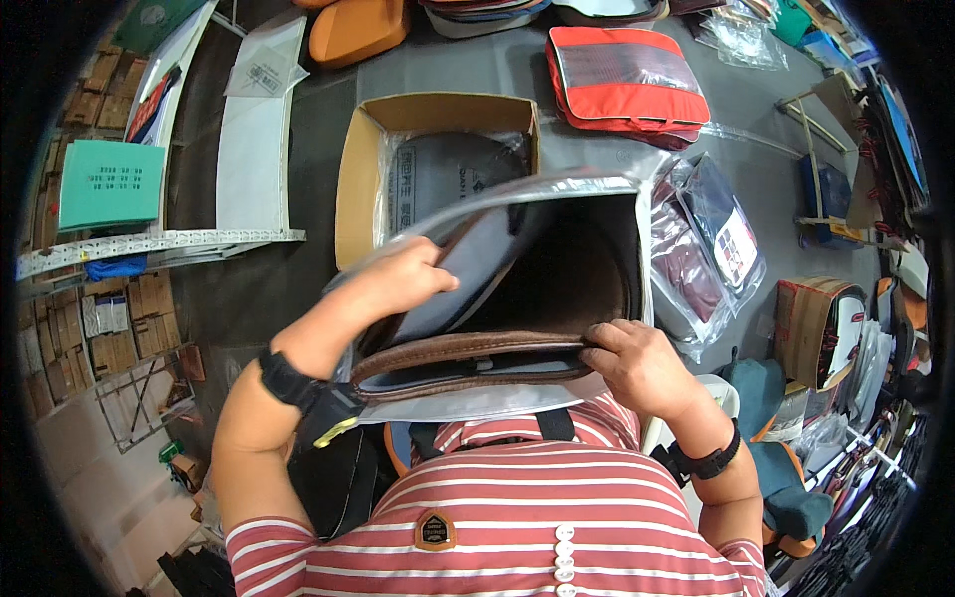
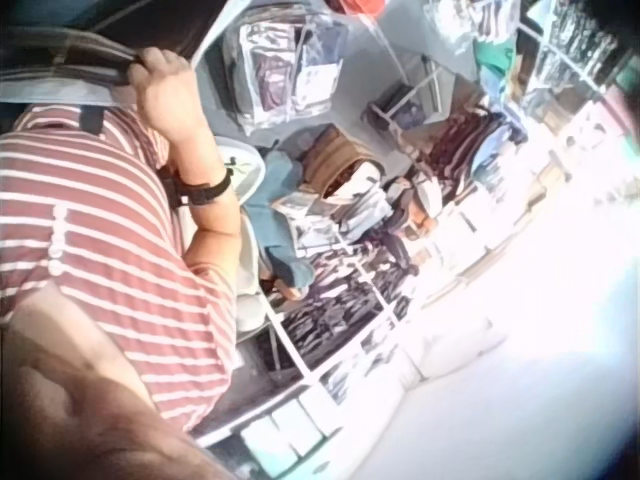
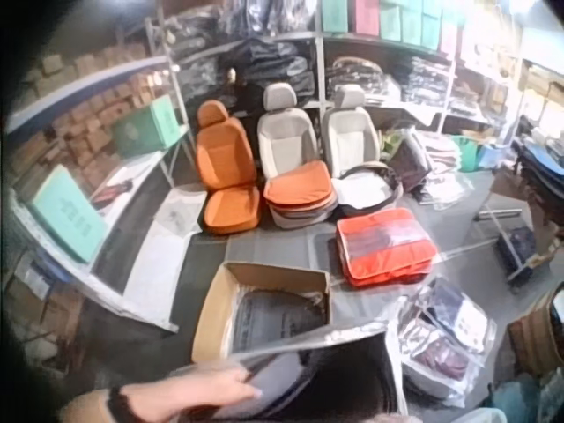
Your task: The person unpacks several car seat cushions from a cardboard box. They remove each cushion from its plastic packaging, unfold it, and briefly display it before placing it aside. The process is repeated for multiple cushions of different colors.
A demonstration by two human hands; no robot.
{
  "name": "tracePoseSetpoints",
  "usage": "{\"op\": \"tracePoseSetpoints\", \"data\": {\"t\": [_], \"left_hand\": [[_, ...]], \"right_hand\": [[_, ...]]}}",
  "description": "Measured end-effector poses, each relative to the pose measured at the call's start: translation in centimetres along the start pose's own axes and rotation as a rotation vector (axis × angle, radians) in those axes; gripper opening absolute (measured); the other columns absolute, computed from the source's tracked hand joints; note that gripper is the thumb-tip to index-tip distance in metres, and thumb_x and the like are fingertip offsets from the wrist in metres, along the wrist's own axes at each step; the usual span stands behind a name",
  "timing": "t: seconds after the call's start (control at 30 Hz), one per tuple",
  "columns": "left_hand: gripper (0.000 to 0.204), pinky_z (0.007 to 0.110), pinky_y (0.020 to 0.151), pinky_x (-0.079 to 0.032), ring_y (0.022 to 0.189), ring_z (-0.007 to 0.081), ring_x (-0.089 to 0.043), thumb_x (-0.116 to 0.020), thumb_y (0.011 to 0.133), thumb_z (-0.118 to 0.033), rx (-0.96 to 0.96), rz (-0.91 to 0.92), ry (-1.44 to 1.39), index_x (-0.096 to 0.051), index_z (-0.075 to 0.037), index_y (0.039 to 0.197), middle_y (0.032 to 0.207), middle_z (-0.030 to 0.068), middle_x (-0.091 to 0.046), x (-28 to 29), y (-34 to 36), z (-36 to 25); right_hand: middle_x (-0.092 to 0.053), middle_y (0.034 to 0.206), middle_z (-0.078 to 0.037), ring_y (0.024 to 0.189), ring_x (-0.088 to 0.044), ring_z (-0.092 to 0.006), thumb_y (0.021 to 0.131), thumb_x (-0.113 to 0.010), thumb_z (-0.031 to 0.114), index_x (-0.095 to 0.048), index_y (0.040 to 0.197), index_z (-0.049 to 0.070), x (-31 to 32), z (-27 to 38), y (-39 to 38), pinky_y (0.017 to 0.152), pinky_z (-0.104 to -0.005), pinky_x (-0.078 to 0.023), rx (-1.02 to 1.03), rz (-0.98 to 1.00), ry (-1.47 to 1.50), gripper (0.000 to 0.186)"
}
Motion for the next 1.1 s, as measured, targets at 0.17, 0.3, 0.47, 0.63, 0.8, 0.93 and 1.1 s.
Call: {"op": "tracePoseSetpoints", "data": {"t": [0.17,0.3,0.47,0.63,0.8,0.93,1.1], "left_hand": [[0.04,0.033,0.081,-0.044,0.095,0.0295,-0.058,-0.066,0.071,-0.031,-0.064,-0.184,0.041,-0.063,0.002,0.093,0.096,0.0184,-0.06,5.3,-5.1,-0.8],[0.032,0.031,0.074,-0.046,0.083,0.0246,-0.059,-0.067,0.07,-0.022,-0.105,-0.292,-0.165,-0.063,0.004,0.087,0.089,0.0176,-0.06,8.7,-6.4,1.2],[0.029,0.034,0.071,-0.046,0.079,0.0289,-0.059,-0.066,0.068,-0.021,-0.147,-0.4,-0.168,-0.062,0.007,0.077,0.08,0.0207,-0.06,9.6,-8.7,0.1],[0.034,0.037,0.067,-0.046,0.071,0.0311,-0.06,-0.063,0.07,-0.026,-0.193,-0.302,-0.051,-0.062,0.006,0.078,0.073,0.0216,-0.061,6.6,-6.7,-0.7],[0.036,0.04,0.07,-0.048,0.076,0.0337,-0.062,-0.06,0.072,-0.031,-0.252,-0.186,0.034,-0.065,0.003,0.08,0.077,0.0221,-0.062,0.2,-3.8,-1.3],[0.041,0.04,0.066,-0.046,0.069,0.0339,-0.06,-0.057,0.075,-0.04,-0.366,-0.128,0.075,-0.066,0.0,0.071,0.07,0.0205,-0.061,-3.8,-2.5,-1.7],[0.047,0.039,0.063,-0.044,0.066,0.0333,-0.057,-0.053,0.085,-0.044,-0.388,-0.076,-0.119,-0.065,-0.001,0.07,0.069,0.0196,-0.059,-5.1,-1.5,0.1]], "right_hand": [[-0.057,0.084,-0.009,0.074,-0.058,-0.0264,0.065,-0.058,0.008,-0.061,0.079,0.004,3.8,0.6,0.1,0.063,-0.036,-0.048,-0.045,-0.068,-0.058,0.015],[-0.056,0.082,-0.007,0.074,-0.057,-0.0249,0.065,-0.058,0.008,-0.061,0.077,0.005,5.9,1.6,-0.2,0.067,-0.0344,-0.046,-0.002,-0.135,-0.117,0.013],[-0.056,0.084,-0.008,0.074,-0.055,-0.0224,0.065,-0.057,0.014,-0.062,0.077,0.003,7.1,4.6,0.3,0.071,-0.0325,-0.046,0.133,-0.091,-0.167,0.017],[-0.057,0.088,-0.009,0.078,-0.056,-0.0234,0.064,-0.058,0.015,-0.065,0.078,0.002,6.4,5.2,-0.1,0.074,-0.0332,-0.047,0.175,-0.063,-0.153,0.02],[-0.058,0.098,-0.011,0.08,-0.057,-0.0251,0.061,-0.06,0.008,-0.065,0.079,0.001,3.9,3.8,0.4,0.072,-0.0344,-0.048,0.151,-0.042,-0.105,0.019],[-0.057,0.11,-0.012,0.079,-0.058,-0.0251,0.068,-0.059,0.009,-0.065,0.081,0.001,1.5,2.1,0.8,0.073,-0.037,-0.048,0.006,0.005,-0.015,0.016],[-0.054,0.119,-0.015,0.084,-0.059,-0.0254,0.071,-0.059,0.011,-0.065,0.079,0.001,-0.8,1.3,0.9,0.077,-0.0378,-0.047,0.055,0.028,-0.084,0.014]]}}
Point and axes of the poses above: each hand's wrist, its own y-axis towards the middle knuckle, its own x-axis out of the back of the hand, z = x × y, the point moved 6 cm from there along y, towards the middle knuckle
